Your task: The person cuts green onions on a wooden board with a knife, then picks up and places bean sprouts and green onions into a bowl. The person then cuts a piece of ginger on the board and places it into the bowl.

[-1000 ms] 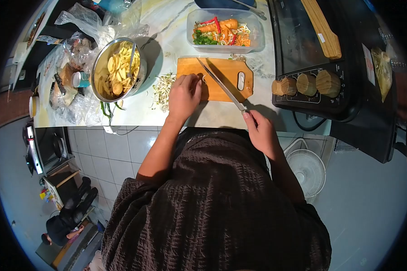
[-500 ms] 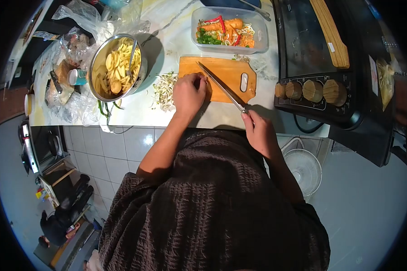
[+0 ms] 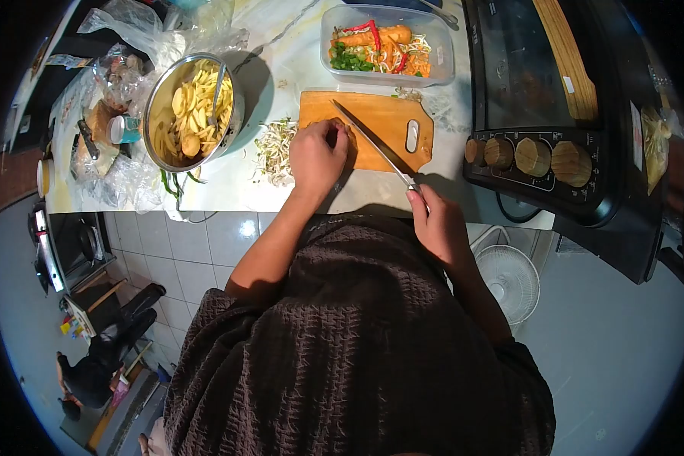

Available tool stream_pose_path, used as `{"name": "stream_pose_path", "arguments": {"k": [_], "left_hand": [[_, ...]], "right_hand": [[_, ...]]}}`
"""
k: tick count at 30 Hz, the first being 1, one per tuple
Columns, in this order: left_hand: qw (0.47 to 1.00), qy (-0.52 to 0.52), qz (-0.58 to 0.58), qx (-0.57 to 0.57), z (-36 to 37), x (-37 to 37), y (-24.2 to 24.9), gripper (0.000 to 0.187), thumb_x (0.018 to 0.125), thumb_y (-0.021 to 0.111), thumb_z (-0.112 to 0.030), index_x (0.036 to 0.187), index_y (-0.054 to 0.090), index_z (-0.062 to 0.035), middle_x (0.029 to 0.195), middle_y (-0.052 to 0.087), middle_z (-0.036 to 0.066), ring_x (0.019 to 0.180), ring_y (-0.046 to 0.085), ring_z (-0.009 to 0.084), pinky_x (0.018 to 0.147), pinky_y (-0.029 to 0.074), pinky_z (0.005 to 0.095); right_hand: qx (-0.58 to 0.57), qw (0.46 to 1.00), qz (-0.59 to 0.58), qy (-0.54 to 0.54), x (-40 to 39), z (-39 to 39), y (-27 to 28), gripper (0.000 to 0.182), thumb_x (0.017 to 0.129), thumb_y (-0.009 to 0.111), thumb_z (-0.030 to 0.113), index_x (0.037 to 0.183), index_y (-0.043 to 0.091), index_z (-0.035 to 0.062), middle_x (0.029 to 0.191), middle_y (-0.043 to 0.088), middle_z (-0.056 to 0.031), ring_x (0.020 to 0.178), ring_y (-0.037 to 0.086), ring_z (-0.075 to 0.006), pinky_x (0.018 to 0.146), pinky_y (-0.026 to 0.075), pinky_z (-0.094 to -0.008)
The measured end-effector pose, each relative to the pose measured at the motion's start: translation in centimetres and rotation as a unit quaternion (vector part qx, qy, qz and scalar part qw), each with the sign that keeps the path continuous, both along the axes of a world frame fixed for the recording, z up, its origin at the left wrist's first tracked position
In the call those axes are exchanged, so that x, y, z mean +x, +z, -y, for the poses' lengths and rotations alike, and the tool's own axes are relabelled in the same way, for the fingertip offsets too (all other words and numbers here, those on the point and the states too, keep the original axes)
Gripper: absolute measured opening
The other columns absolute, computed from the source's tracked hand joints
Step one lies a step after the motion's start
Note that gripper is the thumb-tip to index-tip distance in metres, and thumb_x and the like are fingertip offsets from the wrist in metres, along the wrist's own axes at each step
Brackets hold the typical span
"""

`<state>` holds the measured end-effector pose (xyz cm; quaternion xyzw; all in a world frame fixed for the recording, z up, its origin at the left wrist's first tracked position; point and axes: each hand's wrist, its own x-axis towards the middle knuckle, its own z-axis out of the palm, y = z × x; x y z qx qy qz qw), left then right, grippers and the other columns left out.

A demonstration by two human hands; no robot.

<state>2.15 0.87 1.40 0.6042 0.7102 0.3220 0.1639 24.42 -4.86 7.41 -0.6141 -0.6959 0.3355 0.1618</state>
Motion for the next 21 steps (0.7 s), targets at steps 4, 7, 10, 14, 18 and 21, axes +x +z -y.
{"name": "stream_pose_path", "arguments": {"k": [4, 7, 10, 14, 18, 21], "left_hand": [[1.000, 0.002, -0.006, -0.002, -0.2, 0.0, 0.0, 0.021, 0.086, 0.071, -0.023, 0.085, 0.072, -0.0018, 0.078, 0.069, 0.016, 0.073, 0.067, 0.0335, 0.069, 0.052, 0.0405], [1.000, 0.000, -0.006, -0.007, -0.2, 0.0, 0.0, 0.022, 0.086, 0.071, -0.023, 0.085, 0.072, -0.0016, 0.078, 0.070, 0.016, 0.072, 0.067, 0.0338, 0.068, 0.052, 0.0404], [1.000, 0.000, -0.008, -0.013, -0.2, 0.0, 0.2, 0.022, 0.086, 0.070, -0.023, 0.084, 0.072, -0.0015, 0.078, 0.070, 0.017, 0.072, 0.067, 0.0341, 0.068, 0.052, 0.0403], [0.999, 0.004, 0.006, -0.037, -0.3, 0.0, 0.4, 0.021, 0.086, 0.070, -0.022, 0.085, 0.072, -0.0015, 0.078, 0.070, 0.017, 0.073, 0.067, 0.0345, 0.068, 0.052, 0.0405], [1.000, -0.004, -0.014, -0.018, -0.2, -0.1, 0.0, 0.022, 0.086, 0.070, -0.023, 0.085, 0.072, -0.0014, 0.079, 0.070, 0.017, 0.074, 0.068, 0.0347, 0.069, 0.053, 0.0404], [1.000, -0.002, 0.008, -0.017, -0.3, -0.1, 0.0, 0.018, 0.084, 0.069, -0.019, 0.083, 0.071, -0.0018, 0.077, 0.068, 0.015, 0.077, 0.064, 0.0343, 0.073, 0.050, 0.0433]], "right_hand": [[-0.015, 1.000, 0.013, -0.006, -0.1, -0.1, 0.1, 0.025, 0.098, 0.058, 0.023, 0.089, 0.059, -0.0009, 0.080, 0.063, -0.0257, 0.079, 0.061, -0.0464, 0.063, 0.047, -0.0488], [-0.016, 1.000, 0.012, -0.008, -0.1, 0.0, 0.1, 0.028, 0.098, 0.057, 0.026, 0.085, 0.057, 0.0009, 0.079, 0.062, -0.0252, 0.079, 0.061, -0.0467, 0.064, 0.047, -0.0518], [-0.024, 1.000, 0.010, -0.007, -0.1, 0.0, 0.2, 0.028, 0.098, 0.057, 0.026, 0.085, 0.057, 0.0010, 0.079, 0.062, -0.0253, 0.078, 0.061, -0.0467, 0.064, 0.047, -0.0519], [-0.024, 1.000, 0.006, -0.010, -0.3, 0.1, 0.2, 0.028, 0.098, 0.057, 0.026, 0.086, 0.057, 0.0008, 0.080, 0.062, -0.0256, 0.079, 0.061, -0.0470, 0.065, 0.047, -0.0519], [-0.029, 0.999, 0.015, -0.006, -0.6, 0.4, -0.2, 0.027, 0.098, 0.057, 0.026, 0.089, 0.058, 0.0007, 0.080, 0.063, -0.0260, 0.079, 0.061, -0.0470, 0.065, 0.047, -0.0518], [-0.013, 1.000, -0.013, -0.017, -0.8, 0.3, -1.4, 0.024, 0.098, 0.058, 0.024, 0.092, 0.059, 0.0007, 0.081, 0.063, -0.0262, 0.079, 0.061, -0.0469, 0.065, 0.047, -0.0521]]}}
